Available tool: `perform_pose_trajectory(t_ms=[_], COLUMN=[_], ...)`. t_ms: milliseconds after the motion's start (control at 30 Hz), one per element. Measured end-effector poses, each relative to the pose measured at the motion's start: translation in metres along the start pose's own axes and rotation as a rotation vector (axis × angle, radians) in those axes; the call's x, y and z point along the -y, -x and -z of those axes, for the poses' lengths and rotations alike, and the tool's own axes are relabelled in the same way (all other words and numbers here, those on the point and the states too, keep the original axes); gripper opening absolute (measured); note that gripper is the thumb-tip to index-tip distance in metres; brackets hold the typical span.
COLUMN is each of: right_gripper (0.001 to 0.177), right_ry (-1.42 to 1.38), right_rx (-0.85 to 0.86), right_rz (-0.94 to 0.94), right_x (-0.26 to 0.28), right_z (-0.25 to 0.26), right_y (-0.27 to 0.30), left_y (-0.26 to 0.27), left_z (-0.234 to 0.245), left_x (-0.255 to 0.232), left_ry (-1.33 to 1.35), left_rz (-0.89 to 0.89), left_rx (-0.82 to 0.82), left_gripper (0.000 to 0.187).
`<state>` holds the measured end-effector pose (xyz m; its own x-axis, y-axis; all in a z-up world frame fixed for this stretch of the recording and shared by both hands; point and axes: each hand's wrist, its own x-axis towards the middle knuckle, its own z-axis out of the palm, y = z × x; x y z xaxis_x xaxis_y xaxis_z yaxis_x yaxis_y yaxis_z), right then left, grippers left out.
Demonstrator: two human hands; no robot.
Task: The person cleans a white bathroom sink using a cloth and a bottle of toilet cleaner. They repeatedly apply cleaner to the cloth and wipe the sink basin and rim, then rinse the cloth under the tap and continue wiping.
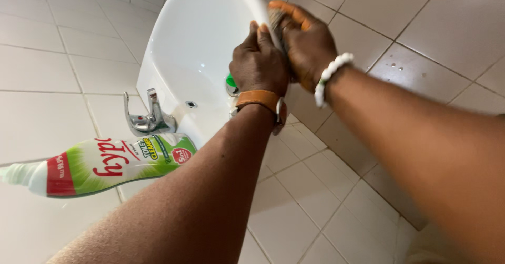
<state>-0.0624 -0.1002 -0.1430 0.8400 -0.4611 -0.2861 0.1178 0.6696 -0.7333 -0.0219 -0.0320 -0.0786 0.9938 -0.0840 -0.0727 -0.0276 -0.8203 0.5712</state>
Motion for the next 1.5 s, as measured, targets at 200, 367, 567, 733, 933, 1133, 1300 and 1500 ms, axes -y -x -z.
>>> perform_pose_trajectory(t_ms=[200, 367, 567, 733, 933, 1133, 1300, 1500], right_gripper=[0.034, 0.038, 0.039, 0.037, 0.031, 0.035, 0.033, 0.038], right_ry=[-0.401, -0.421, -0.221, -0.239, -0.616, -0.676, -0.394, -0.221], right_rx=[-0.224, -0.314, -0.068, -0.053, -0.196, -0.211, -0.132, 0.067], right_rz=[-0.535, -0.549, -0.277, -0.515, -0.647, -0.593, -0.385, -0.132], right_x=[0.003, 0.002, 0.026, 0.004, -0.036, -0.028, -0.012, 0.036], right_z=[-0.001, -0.015, -0.012, 0.003, 0.002, 0.010, 0.001, -0.008], right_y=[0.030, 0.082, 0.006, -0.032, 0.058, 0.024, -0.038, 0.011], left_y=[0.008, 0.013, 0.015, 0.012, 0.015, 0.018, 0.018, 0.015], left_z=[0.002, 0.011, 0.012, 0.007, 0.012, 0.012, 0.011, 0.009], left_x=[-0.007, -0.017, -0.013, -0.003, -0.007, -0.013, -0.011, -0.009], left_ry=[-0.216, -0.093, -0.088, -0.092, -0.083, -0.019, -0.213, -0.042], left_rz=[-0.099, -0.150, -0.013, -0.317, -0.132, -0.163, 0.036, -0.112], left_rx=[-0.018, -0.027, 0.040, -0.127, -0.003, -0.038, 0.066, 0.017], left_gripper=[0.045, 0.045, 0.045, 0.044, 0.046, 0.044, 0.042, 0.041])
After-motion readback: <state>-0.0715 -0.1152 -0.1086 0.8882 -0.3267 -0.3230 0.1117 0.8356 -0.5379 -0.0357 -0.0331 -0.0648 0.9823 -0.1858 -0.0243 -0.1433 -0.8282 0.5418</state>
